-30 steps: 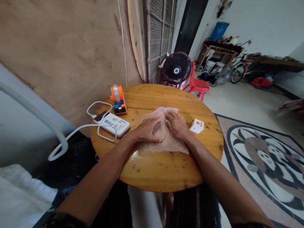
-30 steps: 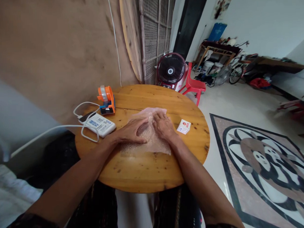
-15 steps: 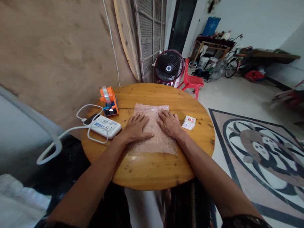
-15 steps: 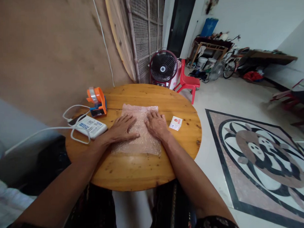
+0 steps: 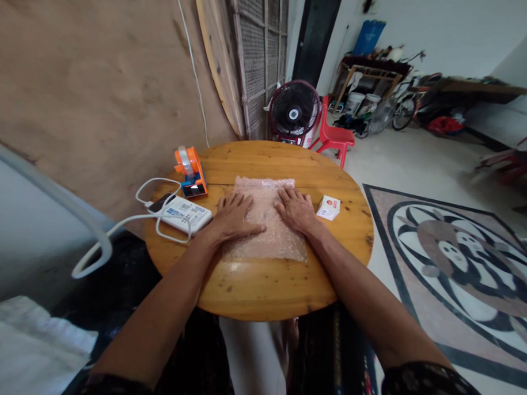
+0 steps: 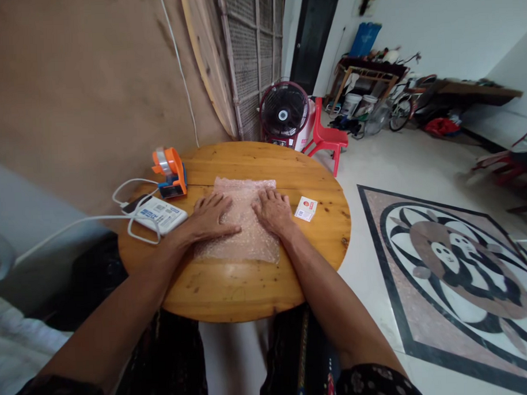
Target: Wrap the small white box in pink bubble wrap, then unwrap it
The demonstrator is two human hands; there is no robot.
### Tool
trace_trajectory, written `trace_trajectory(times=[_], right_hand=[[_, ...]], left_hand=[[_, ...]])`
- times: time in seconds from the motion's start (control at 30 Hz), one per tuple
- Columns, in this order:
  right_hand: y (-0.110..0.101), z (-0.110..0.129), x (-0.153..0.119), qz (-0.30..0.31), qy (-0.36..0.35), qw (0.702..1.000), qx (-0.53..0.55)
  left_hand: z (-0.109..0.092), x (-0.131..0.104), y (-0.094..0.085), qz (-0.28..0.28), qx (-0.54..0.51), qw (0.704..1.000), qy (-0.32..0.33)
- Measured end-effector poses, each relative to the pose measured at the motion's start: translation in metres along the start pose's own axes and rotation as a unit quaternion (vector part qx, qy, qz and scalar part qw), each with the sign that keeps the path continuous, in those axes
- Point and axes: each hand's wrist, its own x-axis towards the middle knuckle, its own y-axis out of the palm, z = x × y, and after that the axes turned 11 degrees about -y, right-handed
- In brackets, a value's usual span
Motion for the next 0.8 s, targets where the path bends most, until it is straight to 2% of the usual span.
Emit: trace_trajectory(times=[0.13,0.17,0.23,0.37,0.8], right_hand=[[0.0004,0.0001,0.0002,-0.006,0.002,1.000,0.003],[0.0006,-0.0001,0.0003,-0.005,0.002,1.000,0.004],[0.0009,-0.0006,0.0005,-0.002,0.002,1.000,0.005],[0.0002,-0.0019,0.0007,0.003,0.004,1.000,0.006],[-0.0016,-0.0090,0.0024,0.017,0.002,1.000,0.025]], left_hand=[[-0.0031,-0.0010,-0.0017,-0.100,-0.048,0.986,0.122],[-0.0038,-0.0008,-0.0014,-0.116,-0.060,0.980,0.151],[-0.0042,-0.0003,0.0000,-0.115,-0.068,0.974,0.182],[-0.0026,0.0003,0.0017,-0.079,-0.049,0.981,0.170],[-0.0056,-0.0025,0.0020,-0.091,-0.053,0.983,0.151]])
